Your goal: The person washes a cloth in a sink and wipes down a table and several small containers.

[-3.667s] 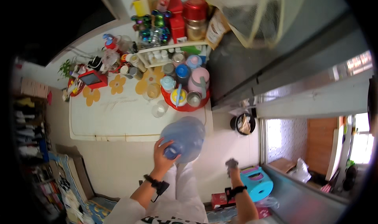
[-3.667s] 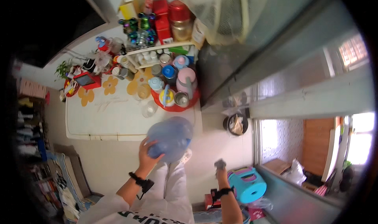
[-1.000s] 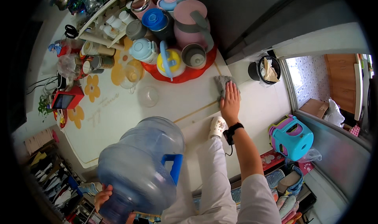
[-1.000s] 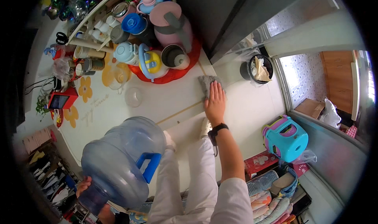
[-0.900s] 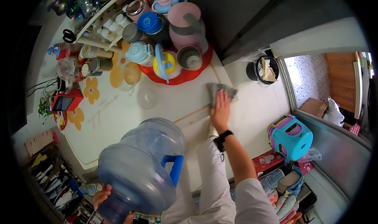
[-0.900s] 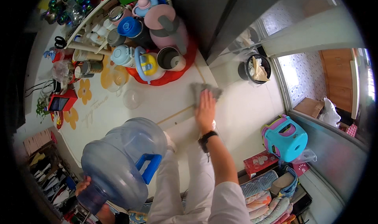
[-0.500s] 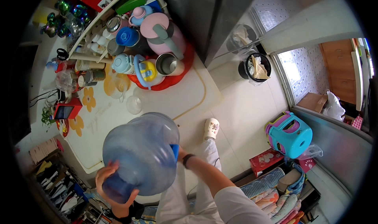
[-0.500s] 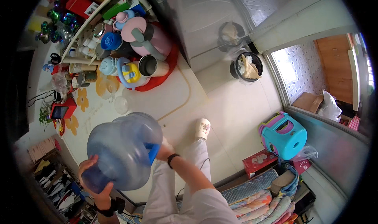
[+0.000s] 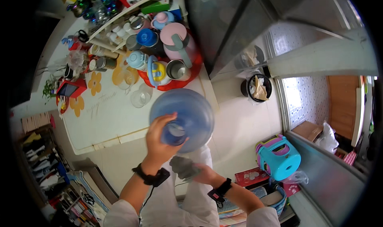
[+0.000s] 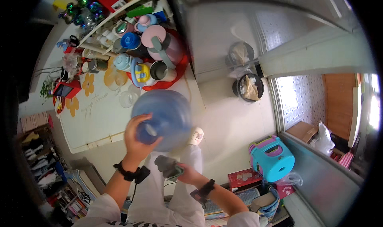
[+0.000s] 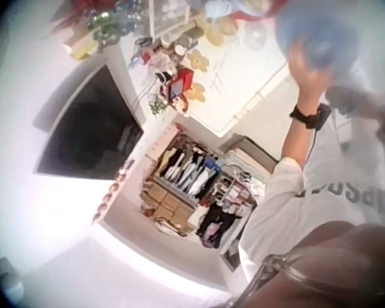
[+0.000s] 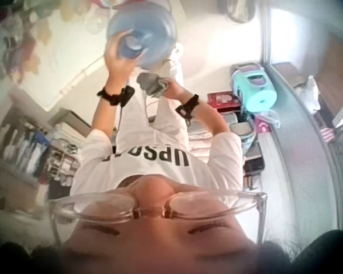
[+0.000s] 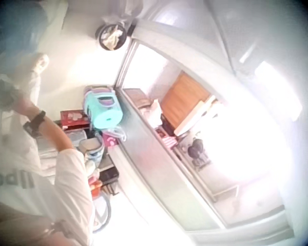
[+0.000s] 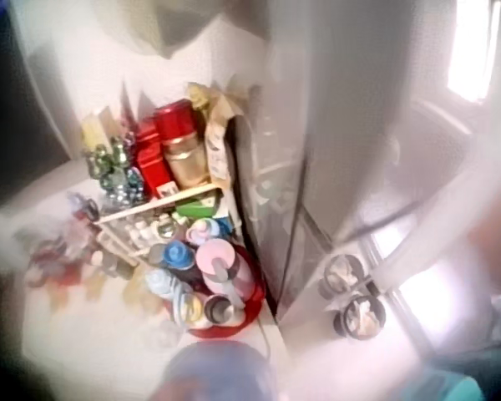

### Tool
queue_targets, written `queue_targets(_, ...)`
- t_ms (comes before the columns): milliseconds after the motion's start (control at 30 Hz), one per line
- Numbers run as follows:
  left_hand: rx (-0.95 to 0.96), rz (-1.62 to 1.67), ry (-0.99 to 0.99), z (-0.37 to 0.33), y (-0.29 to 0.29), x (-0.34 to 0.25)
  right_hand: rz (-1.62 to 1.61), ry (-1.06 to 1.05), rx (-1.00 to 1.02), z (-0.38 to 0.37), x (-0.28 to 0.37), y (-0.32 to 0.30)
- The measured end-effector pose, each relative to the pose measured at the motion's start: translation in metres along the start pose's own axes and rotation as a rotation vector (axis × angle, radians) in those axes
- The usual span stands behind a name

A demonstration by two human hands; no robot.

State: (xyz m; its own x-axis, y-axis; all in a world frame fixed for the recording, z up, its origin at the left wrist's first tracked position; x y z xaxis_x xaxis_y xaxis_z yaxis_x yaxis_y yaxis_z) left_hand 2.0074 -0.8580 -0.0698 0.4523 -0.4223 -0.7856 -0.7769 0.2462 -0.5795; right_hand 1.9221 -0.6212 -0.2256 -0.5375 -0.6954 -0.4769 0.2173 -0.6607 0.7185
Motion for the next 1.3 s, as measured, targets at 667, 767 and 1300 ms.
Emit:
queue_targets(667,0.074,-0.067,-0.028,0.008,0.002,0.011,1.391,-0.497,-0.291,-0.052,0.003,0.076)
queue_targets(767,0.047,-0.087,0.107,0.031,-0.022,0.052,0.518,-0.398,-0.164,-0.087,0.011,0.083)
queue_targets(1300,0.157,0.030,-0.174,0.026,-0.066,0.261,1.308,-1.275,-1.114,-0.188,0.052,0.117)
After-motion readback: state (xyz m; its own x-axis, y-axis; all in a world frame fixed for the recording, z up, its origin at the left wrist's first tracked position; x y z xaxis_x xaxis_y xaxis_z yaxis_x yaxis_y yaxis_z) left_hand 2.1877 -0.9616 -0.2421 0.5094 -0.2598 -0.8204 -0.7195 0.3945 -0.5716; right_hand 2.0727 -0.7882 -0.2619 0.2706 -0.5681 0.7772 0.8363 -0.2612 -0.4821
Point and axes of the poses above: each hand's wrist, its own z-axis away from the middle knuckle, its own y-axis out of the palm, x = y × z, the point moved 3 cm from there along -z, towards the middle knuckle, and after that the axes turned 8 degrees about y, right-handed, at the moved point
